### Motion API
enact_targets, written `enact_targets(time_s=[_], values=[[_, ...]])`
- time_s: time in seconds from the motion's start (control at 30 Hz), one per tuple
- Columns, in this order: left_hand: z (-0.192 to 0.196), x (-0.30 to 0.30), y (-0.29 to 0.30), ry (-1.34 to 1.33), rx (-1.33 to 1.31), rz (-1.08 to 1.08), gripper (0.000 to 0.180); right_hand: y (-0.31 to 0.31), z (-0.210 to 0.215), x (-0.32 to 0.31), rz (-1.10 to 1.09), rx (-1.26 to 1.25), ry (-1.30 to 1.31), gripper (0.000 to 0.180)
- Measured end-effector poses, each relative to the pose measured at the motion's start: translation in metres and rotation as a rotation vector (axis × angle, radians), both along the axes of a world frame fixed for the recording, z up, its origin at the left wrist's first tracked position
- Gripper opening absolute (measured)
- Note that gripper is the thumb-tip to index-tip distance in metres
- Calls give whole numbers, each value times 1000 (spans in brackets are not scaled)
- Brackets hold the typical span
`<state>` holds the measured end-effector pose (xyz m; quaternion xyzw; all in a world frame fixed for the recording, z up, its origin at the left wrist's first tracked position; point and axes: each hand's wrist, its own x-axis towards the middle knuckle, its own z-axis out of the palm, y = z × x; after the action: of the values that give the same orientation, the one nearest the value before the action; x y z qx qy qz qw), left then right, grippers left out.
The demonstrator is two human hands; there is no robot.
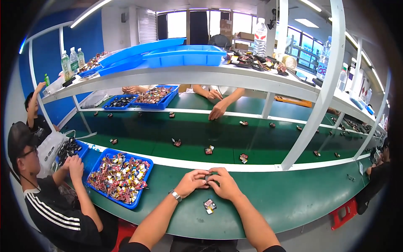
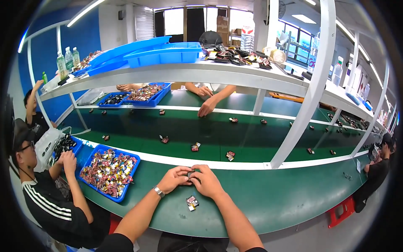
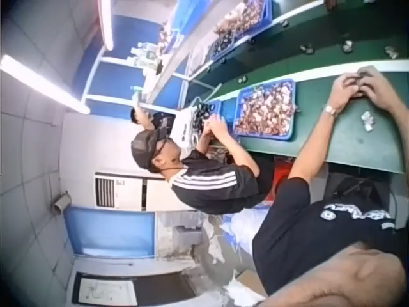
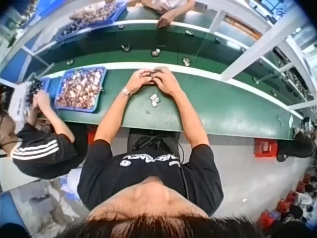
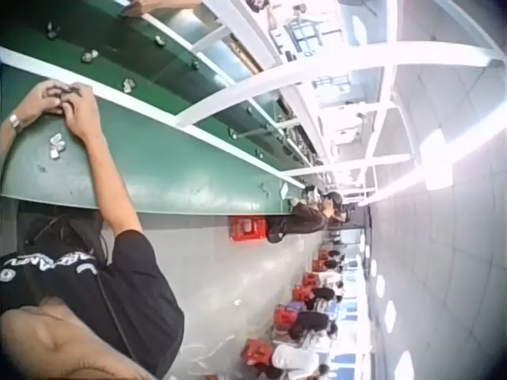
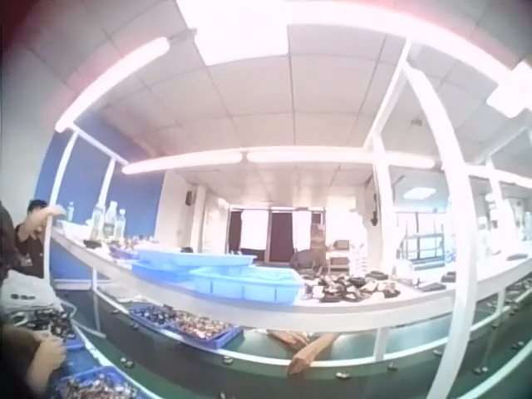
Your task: The person is sitting at an assembly line table, picking up small electronic components and manually assembling or inspecting them.
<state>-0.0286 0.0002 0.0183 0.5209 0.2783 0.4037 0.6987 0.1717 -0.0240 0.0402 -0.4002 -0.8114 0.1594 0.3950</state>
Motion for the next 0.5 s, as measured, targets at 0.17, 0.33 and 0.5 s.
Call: enact_targets(time_s=[0.17,0.33,0.5], values=[[-2,-1,1,33,-68,17,29,-4,6,-3,85,-34,-1,9],[-3,2,4,-38,-75,19,27,-3,3,-3,-5,-26,24,11],[-3,0,2,-76,-52,83,25,-1,-5,-7,-14,-53,173,12]])
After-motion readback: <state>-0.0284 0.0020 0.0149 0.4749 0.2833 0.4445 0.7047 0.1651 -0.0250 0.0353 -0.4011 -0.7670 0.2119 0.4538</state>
